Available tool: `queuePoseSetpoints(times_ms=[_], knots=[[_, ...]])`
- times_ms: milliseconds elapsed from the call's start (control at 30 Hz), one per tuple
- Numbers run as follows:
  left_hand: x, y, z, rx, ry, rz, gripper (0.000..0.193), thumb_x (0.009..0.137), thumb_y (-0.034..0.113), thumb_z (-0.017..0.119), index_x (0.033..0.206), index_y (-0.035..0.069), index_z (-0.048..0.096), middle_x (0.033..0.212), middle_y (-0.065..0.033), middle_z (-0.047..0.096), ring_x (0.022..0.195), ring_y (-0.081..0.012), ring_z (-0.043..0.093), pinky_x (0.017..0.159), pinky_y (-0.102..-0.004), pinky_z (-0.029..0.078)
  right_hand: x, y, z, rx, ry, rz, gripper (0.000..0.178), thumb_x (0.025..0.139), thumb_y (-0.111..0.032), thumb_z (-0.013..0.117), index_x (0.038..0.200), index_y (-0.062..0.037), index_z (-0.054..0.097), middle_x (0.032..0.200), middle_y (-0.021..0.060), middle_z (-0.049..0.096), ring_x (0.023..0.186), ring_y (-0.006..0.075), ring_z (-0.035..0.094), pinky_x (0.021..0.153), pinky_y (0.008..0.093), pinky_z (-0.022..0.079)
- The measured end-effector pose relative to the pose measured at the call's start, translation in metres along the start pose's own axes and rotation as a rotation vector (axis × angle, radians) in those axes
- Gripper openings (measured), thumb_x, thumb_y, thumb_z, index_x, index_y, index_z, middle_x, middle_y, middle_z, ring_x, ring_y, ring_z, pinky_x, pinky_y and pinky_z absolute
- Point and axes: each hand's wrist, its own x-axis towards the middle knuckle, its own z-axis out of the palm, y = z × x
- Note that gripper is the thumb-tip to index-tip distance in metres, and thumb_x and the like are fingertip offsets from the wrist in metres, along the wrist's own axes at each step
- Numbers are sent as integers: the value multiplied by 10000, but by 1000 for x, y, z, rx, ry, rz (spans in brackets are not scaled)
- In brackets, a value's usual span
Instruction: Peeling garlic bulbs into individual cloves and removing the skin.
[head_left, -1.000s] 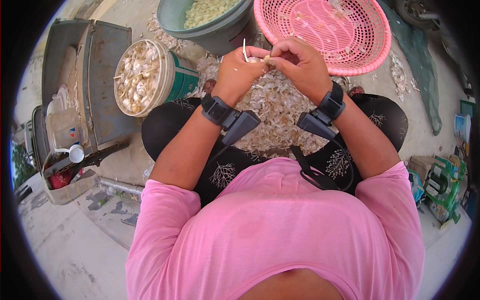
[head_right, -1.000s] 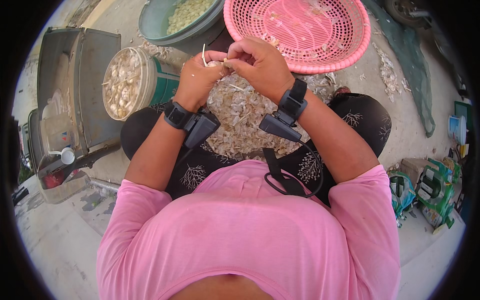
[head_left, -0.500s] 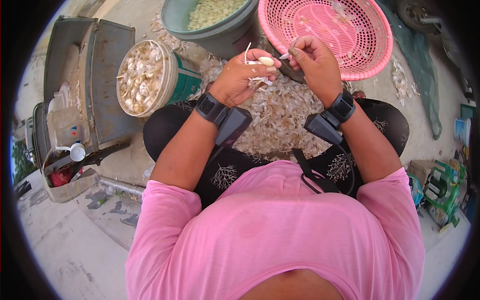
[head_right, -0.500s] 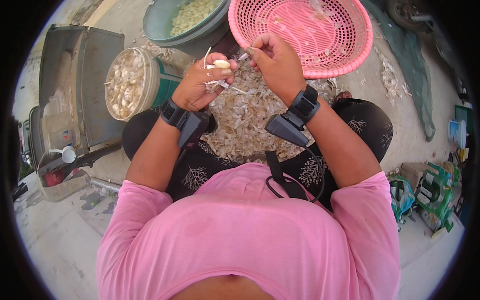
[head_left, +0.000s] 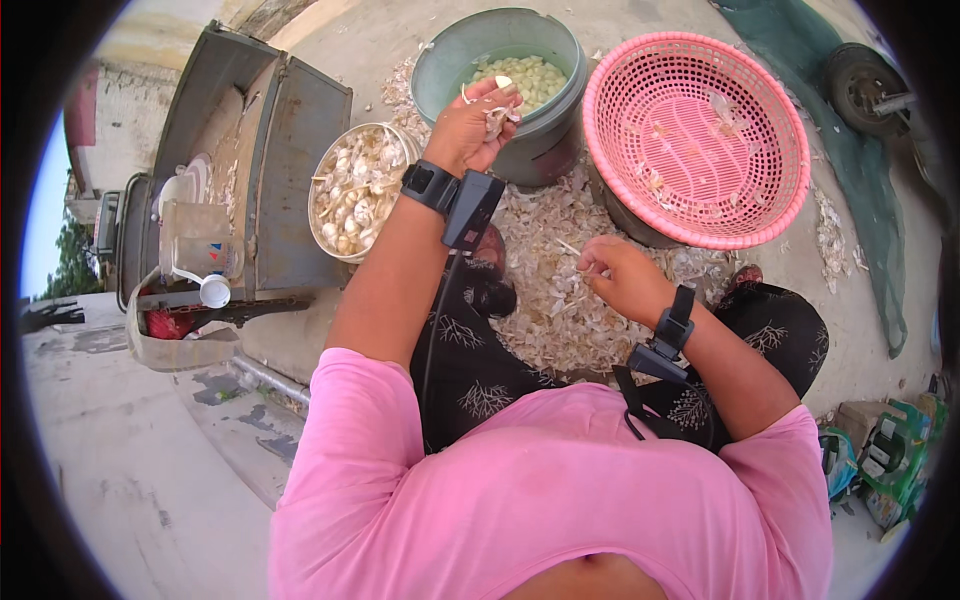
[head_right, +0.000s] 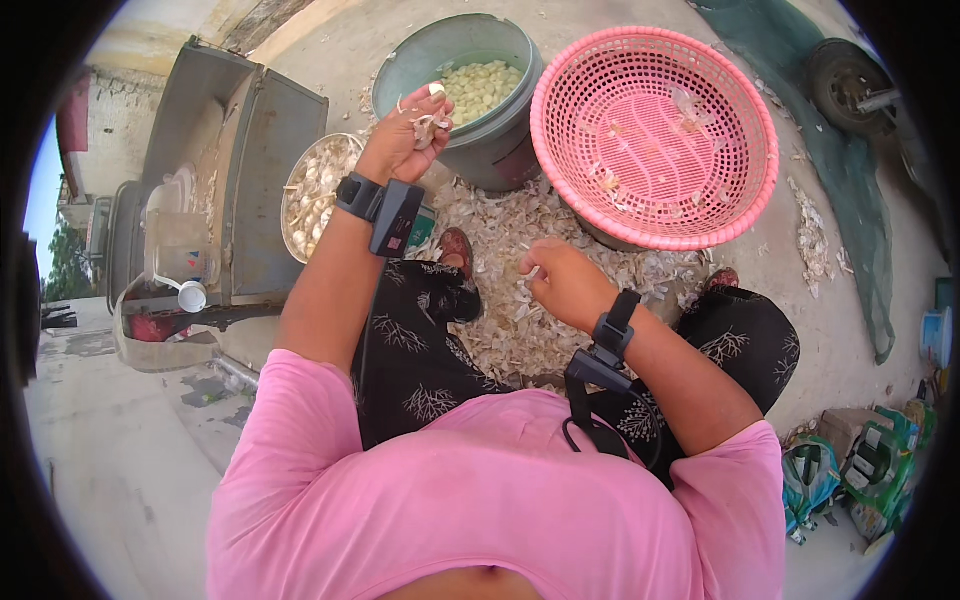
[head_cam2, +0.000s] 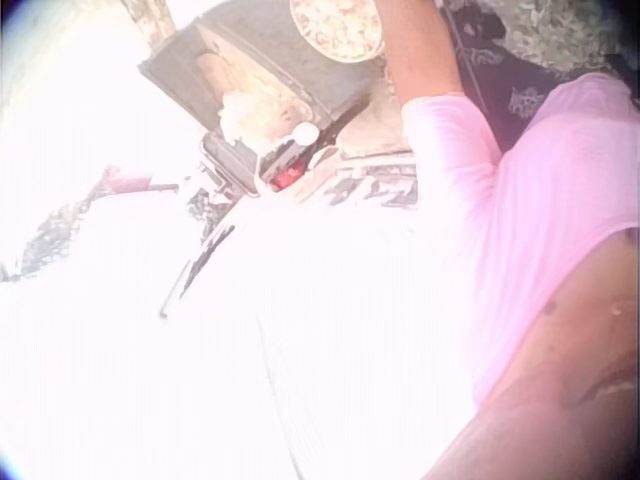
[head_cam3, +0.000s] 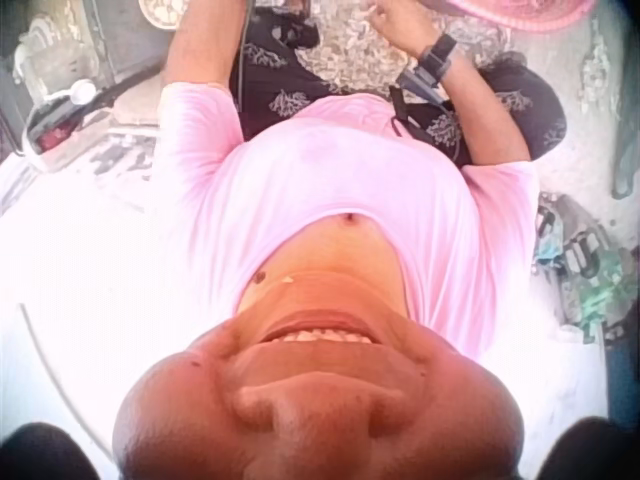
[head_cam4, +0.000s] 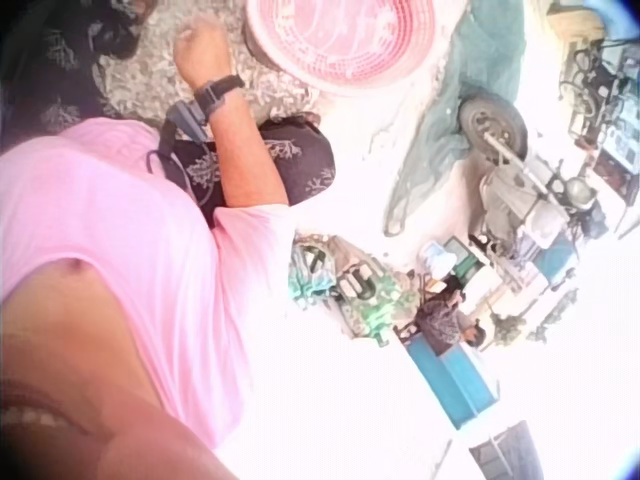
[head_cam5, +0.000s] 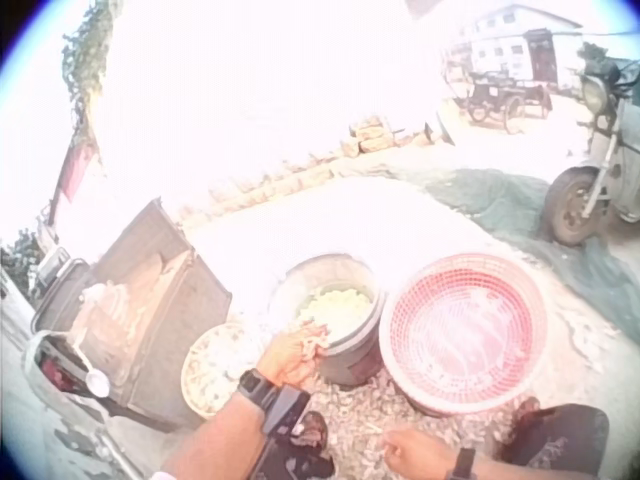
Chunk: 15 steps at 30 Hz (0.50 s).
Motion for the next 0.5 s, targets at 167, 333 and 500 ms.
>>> queuePoseSetpoints(times_ms=[167, 333, 500], knots=[[20, 22, 5, 481, 209, 216, 641, 697, 37, 684, 1203, -40, 298, 901, -91, 569, 735, -153, 575, 585, -244, 470, 5, 1, -9, -4, -17, 171, 104, 772, -105, 540, 801, -5, 537, 658, 76, 543, 604, 188, 541, 566, 297, 422], [-56, -31, 27, 613, -96, 193, 654, 679, 36, 691, 1221, 9, 326, 1039, -130, 526, 862, -178, 552, 694, -269, 464, 14, -9, -26, 362, 64, 309, 143, 874, -158, 461, 876, -36, 536, 693, -15, 522, 575, 49, 484, 516, 180, 395], [-97, -70, 52, 603, -328, 436, 606, 653, -25, 668, 1183, 14, 375, 1081, -111, 500, 1032, -189, 495, 884, -286, 407, 8, -16, -29, 550, 159, 114, 184, 872, -193, 475, 908, -15, 505, 741, 17, 535, 601, 60, 487, 533, 205, 407]])
